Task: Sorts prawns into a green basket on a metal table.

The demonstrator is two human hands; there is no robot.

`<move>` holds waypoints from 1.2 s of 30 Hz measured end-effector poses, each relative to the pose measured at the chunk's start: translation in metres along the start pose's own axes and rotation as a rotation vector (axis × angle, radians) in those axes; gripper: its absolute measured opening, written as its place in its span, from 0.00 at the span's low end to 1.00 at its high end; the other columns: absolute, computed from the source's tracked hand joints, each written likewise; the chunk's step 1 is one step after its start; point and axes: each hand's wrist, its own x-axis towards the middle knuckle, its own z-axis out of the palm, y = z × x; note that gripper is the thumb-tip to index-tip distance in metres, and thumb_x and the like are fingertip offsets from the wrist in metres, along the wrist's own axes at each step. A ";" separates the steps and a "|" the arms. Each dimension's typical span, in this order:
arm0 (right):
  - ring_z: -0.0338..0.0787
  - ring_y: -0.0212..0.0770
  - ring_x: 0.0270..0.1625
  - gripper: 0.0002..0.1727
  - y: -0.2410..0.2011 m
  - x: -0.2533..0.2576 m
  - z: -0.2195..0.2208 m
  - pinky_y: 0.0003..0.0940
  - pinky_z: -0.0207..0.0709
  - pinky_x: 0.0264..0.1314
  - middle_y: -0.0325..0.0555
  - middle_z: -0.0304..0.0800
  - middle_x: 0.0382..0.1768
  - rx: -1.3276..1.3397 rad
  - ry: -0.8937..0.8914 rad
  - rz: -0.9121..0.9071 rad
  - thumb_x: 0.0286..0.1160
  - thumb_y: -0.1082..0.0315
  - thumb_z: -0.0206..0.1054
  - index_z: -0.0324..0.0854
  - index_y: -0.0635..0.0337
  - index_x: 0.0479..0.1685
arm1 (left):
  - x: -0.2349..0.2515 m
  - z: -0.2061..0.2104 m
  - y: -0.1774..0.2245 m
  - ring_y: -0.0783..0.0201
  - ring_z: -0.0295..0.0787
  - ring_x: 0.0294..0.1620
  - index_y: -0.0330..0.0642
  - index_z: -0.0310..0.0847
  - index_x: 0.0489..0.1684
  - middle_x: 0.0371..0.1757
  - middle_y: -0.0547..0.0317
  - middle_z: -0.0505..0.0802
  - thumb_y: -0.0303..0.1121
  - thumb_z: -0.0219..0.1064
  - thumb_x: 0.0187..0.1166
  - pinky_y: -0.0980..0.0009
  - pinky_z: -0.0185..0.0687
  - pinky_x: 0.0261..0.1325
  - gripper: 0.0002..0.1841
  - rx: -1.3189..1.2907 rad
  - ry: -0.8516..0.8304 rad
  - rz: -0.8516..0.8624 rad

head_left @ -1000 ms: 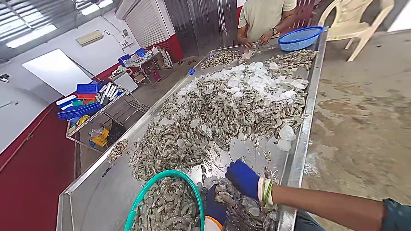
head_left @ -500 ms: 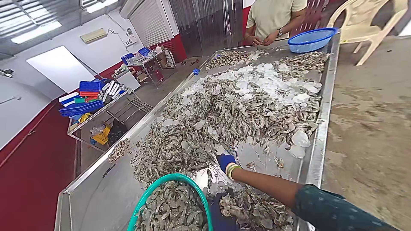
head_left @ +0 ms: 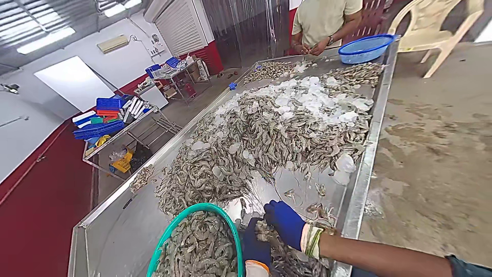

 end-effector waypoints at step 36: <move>0.83 0.67 0.66 0.09 0.047 -0.006 0.015 0.68 0.65 0.76 0.60 0.91 0.53 -0.142 0.090 -0.052 0.71 0.76 0.70 0.90 0.63 0.47 | -0.005 0.011 0.004 0.53 0.87 0.65 0.26 0.78 0.69 0.63 0.35 0.89 0.16 0.71 0.58 0.56 0.80 0.73 0.31 -0.129 -0.094 0.014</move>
